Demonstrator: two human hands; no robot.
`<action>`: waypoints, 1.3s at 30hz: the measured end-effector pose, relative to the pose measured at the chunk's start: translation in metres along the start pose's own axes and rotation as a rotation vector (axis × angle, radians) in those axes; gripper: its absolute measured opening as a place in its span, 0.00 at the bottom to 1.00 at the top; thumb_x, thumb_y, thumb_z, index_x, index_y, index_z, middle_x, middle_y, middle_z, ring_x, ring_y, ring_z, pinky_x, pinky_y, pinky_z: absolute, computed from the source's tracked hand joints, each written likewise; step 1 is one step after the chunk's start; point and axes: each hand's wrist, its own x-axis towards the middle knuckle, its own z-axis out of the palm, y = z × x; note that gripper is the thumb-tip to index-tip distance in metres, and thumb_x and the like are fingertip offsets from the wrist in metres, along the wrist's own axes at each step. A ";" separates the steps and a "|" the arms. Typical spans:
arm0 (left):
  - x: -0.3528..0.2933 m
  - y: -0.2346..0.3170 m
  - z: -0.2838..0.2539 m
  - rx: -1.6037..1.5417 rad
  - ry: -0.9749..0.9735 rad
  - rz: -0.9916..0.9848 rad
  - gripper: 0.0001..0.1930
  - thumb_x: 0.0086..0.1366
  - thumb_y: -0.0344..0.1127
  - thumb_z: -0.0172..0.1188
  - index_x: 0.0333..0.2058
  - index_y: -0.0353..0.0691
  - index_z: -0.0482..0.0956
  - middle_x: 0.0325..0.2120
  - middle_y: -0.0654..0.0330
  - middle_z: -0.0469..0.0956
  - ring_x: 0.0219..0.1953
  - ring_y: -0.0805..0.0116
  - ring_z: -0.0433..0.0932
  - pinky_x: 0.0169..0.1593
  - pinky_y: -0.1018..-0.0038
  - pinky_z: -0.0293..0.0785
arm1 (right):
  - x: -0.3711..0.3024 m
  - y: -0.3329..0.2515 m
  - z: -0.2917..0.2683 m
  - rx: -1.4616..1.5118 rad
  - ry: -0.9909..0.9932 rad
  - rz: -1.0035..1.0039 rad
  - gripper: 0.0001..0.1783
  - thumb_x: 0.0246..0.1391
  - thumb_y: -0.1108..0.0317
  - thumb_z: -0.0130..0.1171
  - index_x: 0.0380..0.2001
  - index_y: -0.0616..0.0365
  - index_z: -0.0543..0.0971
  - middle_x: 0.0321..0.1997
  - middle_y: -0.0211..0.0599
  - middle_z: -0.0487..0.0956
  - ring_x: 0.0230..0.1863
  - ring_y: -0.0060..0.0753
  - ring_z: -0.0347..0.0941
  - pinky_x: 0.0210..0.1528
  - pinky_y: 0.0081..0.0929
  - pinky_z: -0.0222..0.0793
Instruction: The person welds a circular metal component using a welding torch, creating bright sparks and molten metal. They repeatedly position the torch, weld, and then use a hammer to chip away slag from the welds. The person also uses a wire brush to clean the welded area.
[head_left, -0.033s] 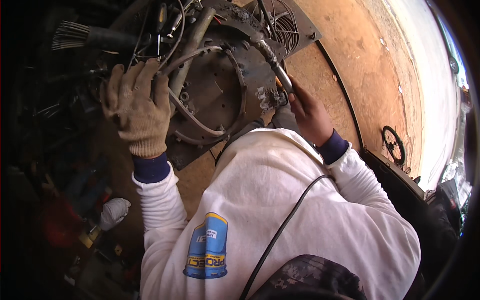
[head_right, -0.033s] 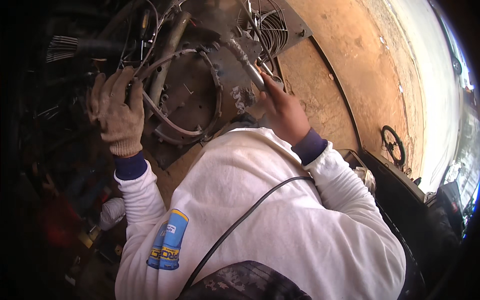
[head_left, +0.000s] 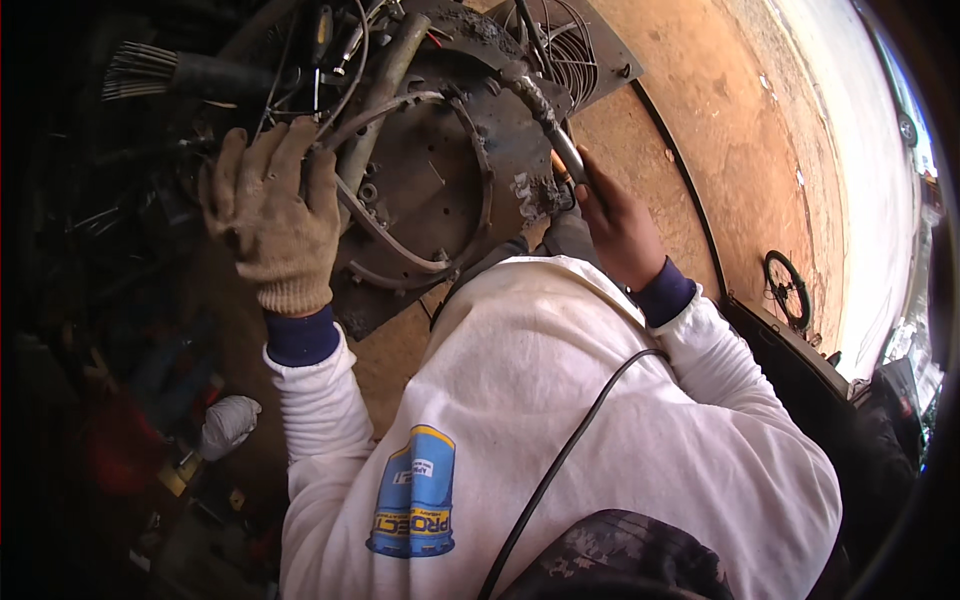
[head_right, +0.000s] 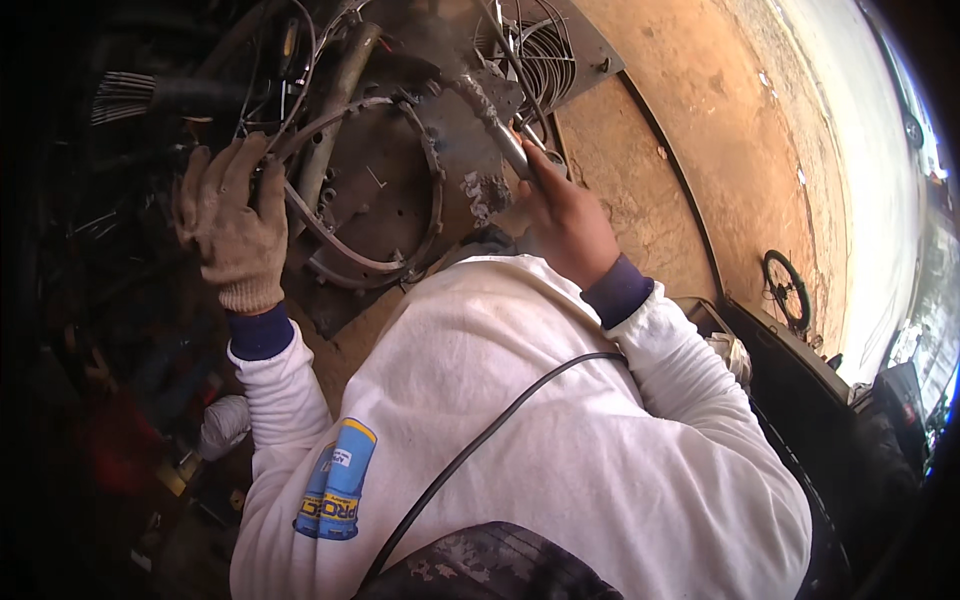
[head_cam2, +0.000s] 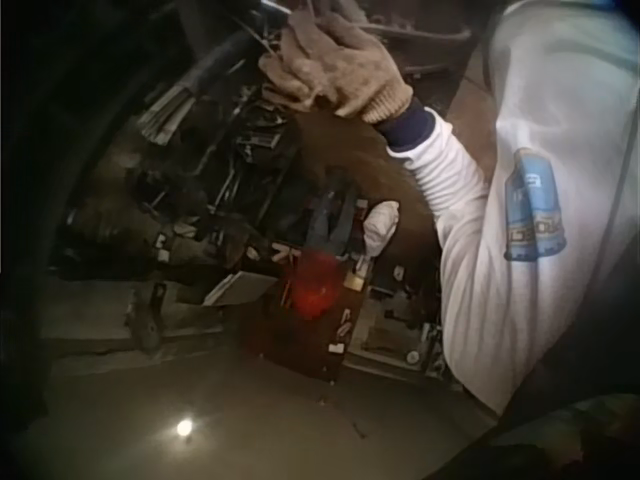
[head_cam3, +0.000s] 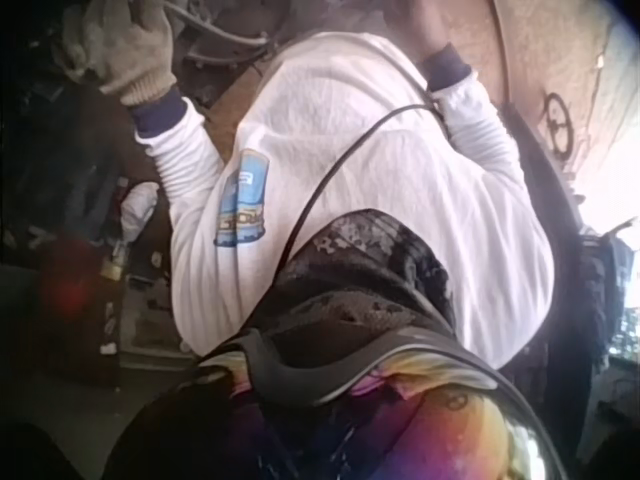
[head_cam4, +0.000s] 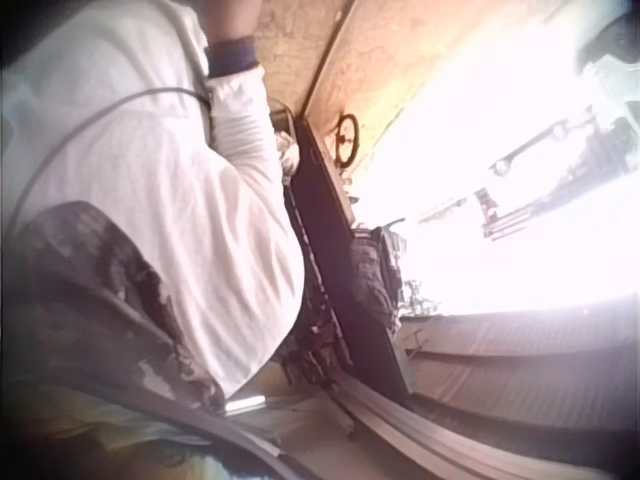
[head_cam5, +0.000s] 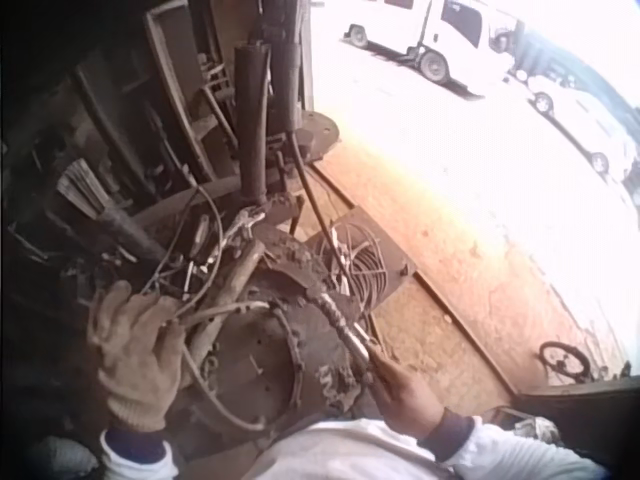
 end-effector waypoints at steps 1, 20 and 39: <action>-0.001 0.000 0.001 -0.007 0.000 -0.006 0.12 0.59 0.46 0.66 0.41 0.54 0.84 0.40 0.70 0.79 0.52 0.61 0.73 0.58 0.57 0.66 | 0.002 0.001 0.002 -0.020 0.047 -0.034 0.26 0.68 0.65 0.50 0.67 0.56 0.65 0.39 0.40 0.79 0.38 0.27 0.76 0.38 0.27 0.71; -0.005 -0.004 0.002 -0.041 -0.003 -0.019 0.13 0.60 0.47 0.65 0.43 0.55 0.83 0.42 0.71 0.78 0.53 0.62 0.72 0.61 0.55 0.63 | 0.014 -0.022 0.002 -0.332 0.056 -0.154 0.28 0.62 0.68 0.56 0.65 0.49 0.67 0.40 0.56 0.80 0.38 0.59 0.78 0.39 0.42 0.74; -0.003 -0.004 0.002 -0.001 -0.010 0.006 0.13 0.60 0.47 0.65 0.42 0.56 0.83 0.42 0.73 0.77 0.54 0.63 0.70 0.60 0.52 0.65 | 0.013 -0.029 -0.003 -0.237 0.196 -0.127 0.26 0.61 0.69 0.55 0.63 0.51 0.70 0.33 0.54 0.79 0.32 0.54 0.79 0.35 0.39 0.73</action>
